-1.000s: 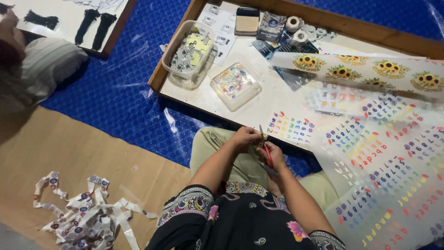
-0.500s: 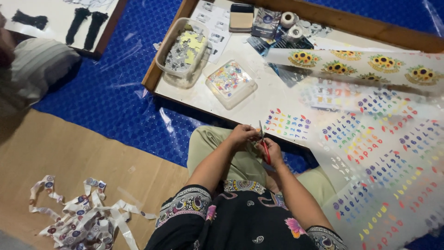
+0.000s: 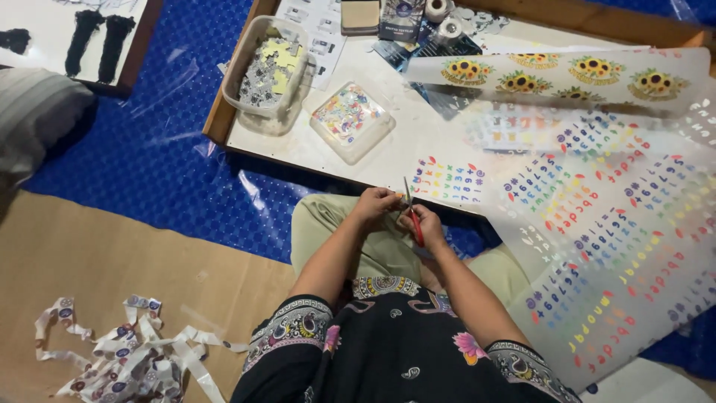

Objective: Cutting individual stickers or strips from a large printed sheet using scissors while sitting on the floor.

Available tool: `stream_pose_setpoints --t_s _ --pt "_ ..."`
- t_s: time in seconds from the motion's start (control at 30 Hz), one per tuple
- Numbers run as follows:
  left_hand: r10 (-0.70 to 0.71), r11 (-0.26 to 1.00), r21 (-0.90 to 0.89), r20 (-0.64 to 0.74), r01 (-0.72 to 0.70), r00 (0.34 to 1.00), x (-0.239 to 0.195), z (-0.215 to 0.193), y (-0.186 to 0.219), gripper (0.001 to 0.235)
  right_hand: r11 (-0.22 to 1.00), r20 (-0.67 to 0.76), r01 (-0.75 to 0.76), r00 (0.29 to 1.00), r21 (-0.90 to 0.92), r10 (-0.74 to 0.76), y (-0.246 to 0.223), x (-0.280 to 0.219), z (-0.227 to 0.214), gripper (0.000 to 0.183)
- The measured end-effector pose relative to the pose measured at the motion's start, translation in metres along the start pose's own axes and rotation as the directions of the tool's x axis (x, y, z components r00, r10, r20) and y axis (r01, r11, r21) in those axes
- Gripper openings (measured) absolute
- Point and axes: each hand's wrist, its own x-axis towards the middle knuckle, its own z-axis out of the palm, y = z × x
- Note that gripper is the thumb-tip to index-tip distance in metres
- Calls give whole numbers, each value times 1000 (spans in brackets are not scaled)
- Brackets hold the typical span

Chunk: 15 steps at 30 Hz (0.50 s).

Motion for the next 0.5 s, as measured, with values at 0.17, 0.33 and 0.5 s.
stream_pose_setpoints --t_s 0.17,0.33,0.5 --pt "-14 910 413 121 -38 993 0 0 -6 20 987 -145 99 986 125 -81 -23 0 -5 41" --pt "-28 663 731 242 -163 970 -5 7 -5 16 989 -89 110 991 97 -102 -9 3 -13 42" --pt "-11 736 666 189 -120 982 3 2 -18 17 984 -27 80 997 160 -76 -5 5 -10 40"
